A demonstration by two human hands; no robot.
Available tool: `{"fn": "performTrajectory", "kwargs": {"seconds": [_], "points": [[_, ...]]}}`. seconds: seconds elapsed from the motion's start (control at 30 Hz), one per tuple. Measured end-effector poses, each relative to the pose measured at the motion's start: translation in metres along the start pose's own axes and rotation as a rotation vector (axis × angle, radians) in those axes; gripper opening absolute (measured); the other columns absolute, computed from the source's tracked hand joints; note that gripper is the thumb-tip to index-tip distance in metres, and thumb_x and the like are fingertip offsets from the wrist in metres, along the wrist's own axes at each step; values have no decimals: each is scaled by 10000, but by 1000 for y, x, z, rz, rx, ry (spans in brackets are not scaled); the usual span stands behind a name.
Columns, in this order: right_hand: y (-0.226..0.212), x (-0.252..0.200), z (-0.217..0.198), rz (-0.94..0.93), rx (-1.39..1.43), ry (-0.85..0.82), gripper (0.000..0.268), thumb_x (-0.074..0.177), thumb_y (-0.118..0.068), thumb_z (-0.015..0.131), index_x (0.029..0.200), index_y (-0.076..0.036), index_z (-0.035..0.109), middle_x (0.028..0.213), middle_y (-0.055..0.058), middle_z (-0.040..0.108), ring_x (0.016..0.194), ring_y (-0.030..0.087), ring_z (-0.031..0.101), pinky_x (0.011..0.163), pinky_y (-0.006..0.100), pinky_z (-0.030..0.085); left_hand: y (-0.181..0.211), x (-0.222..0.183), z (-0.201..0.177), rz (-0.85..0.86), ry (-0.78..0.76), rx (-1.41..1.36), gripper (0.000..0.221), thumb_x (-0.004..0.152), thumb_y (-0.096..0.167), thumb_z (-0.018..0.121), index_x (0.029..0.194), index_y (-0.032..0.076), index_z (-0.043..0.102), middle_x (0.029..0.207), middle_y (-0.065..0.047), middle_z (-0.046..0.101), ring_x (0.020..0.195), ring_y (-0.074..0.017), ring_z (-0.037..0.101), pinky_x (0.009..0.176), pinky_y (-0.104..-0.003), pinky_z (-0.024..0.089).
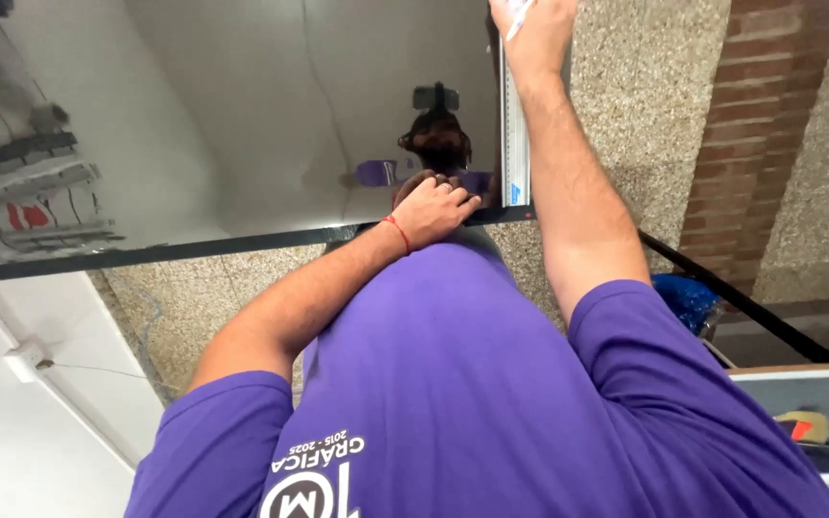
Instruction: Measuring and cutting large sheets of black film on a production table using a ruler and a utility knife.
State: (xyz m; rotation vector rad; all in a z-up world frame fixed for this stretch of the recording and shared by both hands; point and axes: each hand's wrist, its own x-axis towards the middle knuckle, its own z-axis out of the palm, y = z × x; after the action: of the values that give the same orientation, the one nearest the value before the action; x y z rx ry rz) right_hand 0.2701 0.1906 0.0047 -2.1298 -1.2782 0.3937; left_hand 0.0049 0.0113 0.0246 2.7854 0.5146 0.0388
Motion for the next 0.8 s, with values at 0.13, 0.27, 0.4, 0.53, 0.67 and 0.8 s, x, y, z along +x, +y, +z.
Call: {"fn": "performTrajectory", "kwargs": {"seconds": [0.13,0.27,0.4,0.53,0.67,0.8], "points": [[-33,1,-37,-138,-10,19,541,976,-276,1083,1271,-54,687,1312,163,652,1243,314,621,1078,425,549,-20,5,-36,-123,-42,-143,496,1030,488,788,1399,178,670,1078,-53,694,949,-288,716,763,-464,523],[-30,2,-41,-383,-64,-113,318,929,-37,904,1201,-120,763,1192,105,725,1114,309,623,952,395,506,-53,8,-46,-356,321,-631,453,949,33,722,1400,62,753,1224,-152,704,1063,-353,730,976,-452,593],[-6,2,-21,-442,-285,-238,138,977,-173,893,1105,-221,882,1028,33,846,982,295,723,893,482,528,-106,25,-82,-482,525,-745,398,1018,-92,608,1328,68,801,1198,-114,701,1117,-287,727,1037,-376,604],[-22,4,-25,-409,-289,-245,130,1062,-103,816,1115,-166,917,1013,42,885,929,251,783,935,455,592,-184,77,-103,-498,622,-674,345,1028,-55,624,1290,55,820,1283,-137,677,1194,-292,708,1102,-390,604],[-15,-7,-22,-403,-279,-262,304,904,6,775,1097,-189,905,958,60,845,862,345,732,829,500,558,-256,138,-110,-512,695,-681,458,971,-145,696,1402,3,738,1465,-196,518,1344,-337,627,1096,-368,668],[-18,-13,-20,-363,-331,-290,250,940,11,749,1038,-166,895,919,73,822,839,358,705,816,514,539,-310,202,-130,-627,696,-758,440,996,-47,753,1383,151,816,1072,-4,737,973,-169,753,990,-291,640]]}}
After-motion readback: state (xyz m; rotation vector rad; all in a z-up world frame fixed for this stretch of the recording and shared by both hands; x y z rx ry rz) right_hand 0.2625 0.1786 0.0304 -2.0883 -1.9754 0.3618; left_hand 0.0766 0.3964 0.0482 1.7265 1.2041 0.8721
